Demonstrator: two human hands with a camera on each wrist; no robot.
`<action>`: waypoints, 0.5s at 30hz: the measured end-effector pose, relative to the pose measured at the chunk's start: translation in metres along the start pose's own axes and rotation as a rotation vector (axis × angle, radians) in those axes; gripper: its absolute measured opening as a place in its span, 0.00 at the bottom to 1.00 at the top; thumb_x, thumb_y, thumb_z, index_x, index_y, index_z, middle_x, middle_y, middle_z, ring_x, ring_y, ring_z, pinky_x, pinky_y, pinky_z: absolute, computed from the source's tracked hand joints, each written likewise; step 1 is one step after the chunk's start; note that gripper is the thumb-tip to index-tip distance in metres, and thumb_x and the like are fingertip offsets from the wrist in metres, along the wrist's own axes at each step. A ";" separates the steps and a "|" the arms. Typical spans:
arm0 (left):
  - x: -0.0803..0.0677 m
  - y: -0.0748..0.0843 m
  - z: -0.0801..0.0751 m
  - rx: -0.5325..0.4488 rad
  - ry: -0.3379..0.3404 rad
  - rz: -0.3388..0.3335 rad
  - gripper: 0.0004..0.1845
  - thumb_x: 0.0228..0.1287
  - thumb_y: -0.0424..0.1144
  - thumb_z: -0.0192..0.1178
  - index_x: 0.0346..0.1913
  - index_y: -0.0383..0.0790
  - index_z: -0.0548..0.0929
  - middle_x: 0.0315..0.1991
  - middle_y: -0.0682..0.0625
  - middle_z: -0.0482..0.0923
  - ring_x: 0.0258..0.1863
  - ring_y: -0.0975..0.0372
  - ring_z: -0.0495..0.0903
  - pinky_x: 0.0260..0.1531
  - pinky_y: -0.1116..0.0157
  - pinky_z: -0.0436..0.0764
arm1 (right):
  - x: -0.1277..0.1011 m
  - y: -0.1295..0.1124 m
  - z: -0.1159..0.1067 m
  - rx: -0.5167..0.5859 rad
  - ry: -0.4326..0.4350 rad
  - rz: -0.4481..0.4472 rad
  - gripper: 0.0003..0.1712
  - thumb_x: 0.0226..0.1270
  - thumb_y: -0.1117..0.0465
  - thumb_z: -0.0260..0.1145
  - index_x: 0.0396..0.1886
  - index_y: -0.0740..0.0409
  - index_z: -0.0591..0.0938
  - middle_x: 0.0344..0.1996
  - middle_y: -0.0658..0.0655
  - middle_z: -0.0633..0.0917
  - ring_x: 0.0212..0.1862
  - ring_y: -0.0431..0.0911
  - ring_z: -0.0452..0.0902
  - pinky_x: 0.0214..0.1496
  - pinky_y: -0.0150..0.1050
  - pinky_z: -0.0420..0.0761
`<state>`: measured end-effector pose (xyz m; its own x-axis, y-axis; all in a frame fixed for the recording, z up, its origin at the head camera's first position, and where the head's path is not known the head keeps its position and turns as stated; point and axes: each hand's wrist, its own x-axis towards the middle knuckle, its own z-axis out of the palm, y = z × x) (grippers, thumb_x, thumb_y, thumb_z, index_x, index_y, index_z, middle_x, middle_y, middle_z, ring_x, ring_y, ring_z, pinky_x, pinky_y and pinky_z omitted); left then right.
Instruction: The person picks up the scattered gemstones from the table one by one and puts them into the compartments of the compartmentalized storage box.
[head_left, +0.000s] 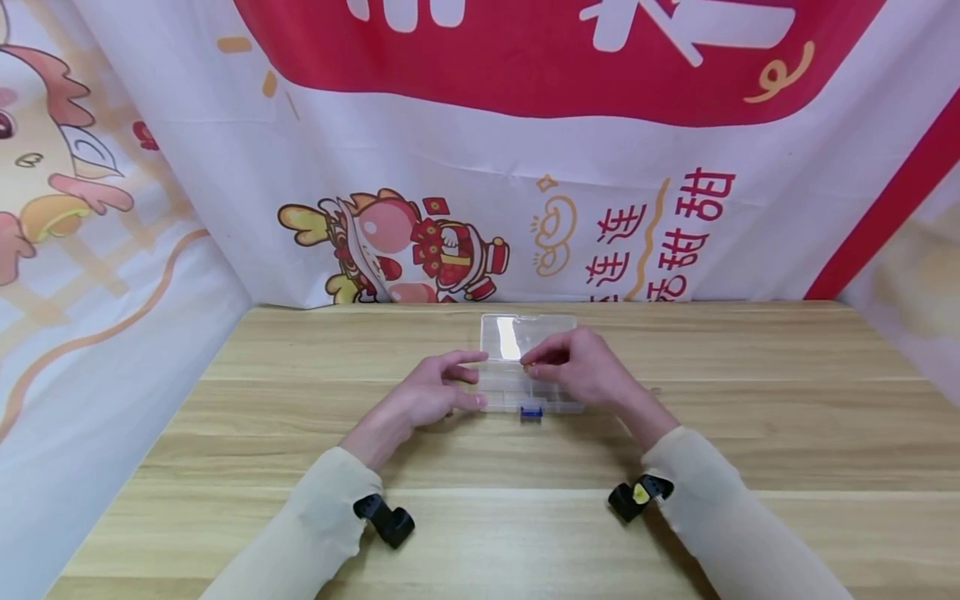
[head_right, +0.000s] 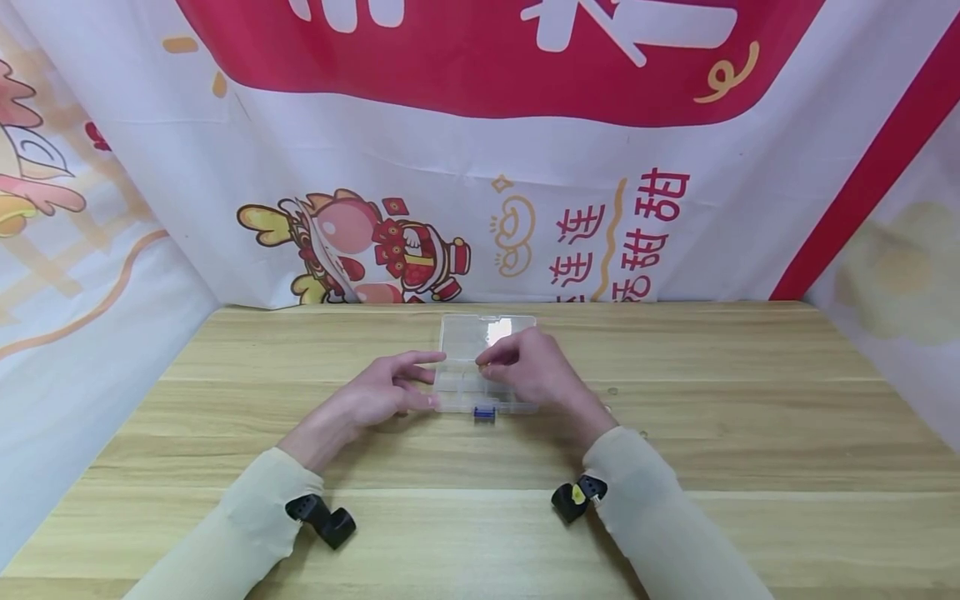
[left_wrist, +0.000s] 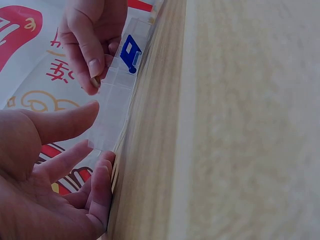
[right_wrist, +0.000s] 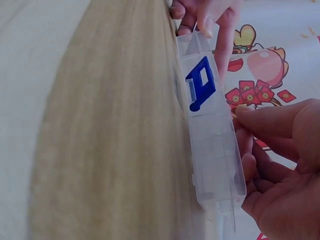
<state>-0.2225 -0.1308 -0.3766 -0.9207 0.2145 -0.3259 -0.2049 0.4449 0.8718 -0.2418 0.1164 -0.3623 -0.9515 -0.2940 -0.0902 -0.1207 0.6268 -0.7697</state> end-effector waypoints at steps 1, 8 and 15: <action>0.000 0.000 0.000 0.002 0.001 0.002 0.34 0.66 0.37 0.74 0.74 0.59 0.78 0.64 0.47 0.80 0.57 0.53 0.76 0.45 0.65 0.77 | 0.000 0.000 0.001 -0.007 0.002 -0.003 0.09 0.71 0.62 0.73 0.48 0.49 0.93 0.43 0.52 0.90 0.45 0.48 0.81 0.48 0.40 0.81; 0.000 0.000 0.000 0.006 0.002 0.008 0.35 0.65 0.37 0.74 0.74 0.59 0.78 0.64 0.47 0.80 0.59 0.53 0.77 0.47 0.64 0.77 | 0.001 0.000 0.004 -0.032 0.006 0.000 0.09 0.72 0.62 0.73 0.48 0.48 0.93 0.44 0.51 0.90 0.45 0.47 0.81 0.49 0.41 0.81; -0.001 0.000 0.000 0.008 0.004 0.002 0.35 0.65 0.36 0.74 0.74 0.59 0.77 0.64 0.47 0.80 0.59 0.53 0.76 0.47 0.64 0.77 | 0.000 -0.001 0.007 -0.047 0.001 0.002 0.09 0.72 0.64 0.72 0.48 0.49 0.93 0.44 0.51 0.90 0.44 0.47 0.81 0.49 0.40 0.82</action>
<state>-0.2218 -0.1308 -0.3767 -0.9224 0.2124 -0.3225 -0.2002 0.4511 0.8697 -0.2401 0.1106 -0.3655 -0.9522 -0.2916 -0.0909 -0.1319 0.6609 -0.7387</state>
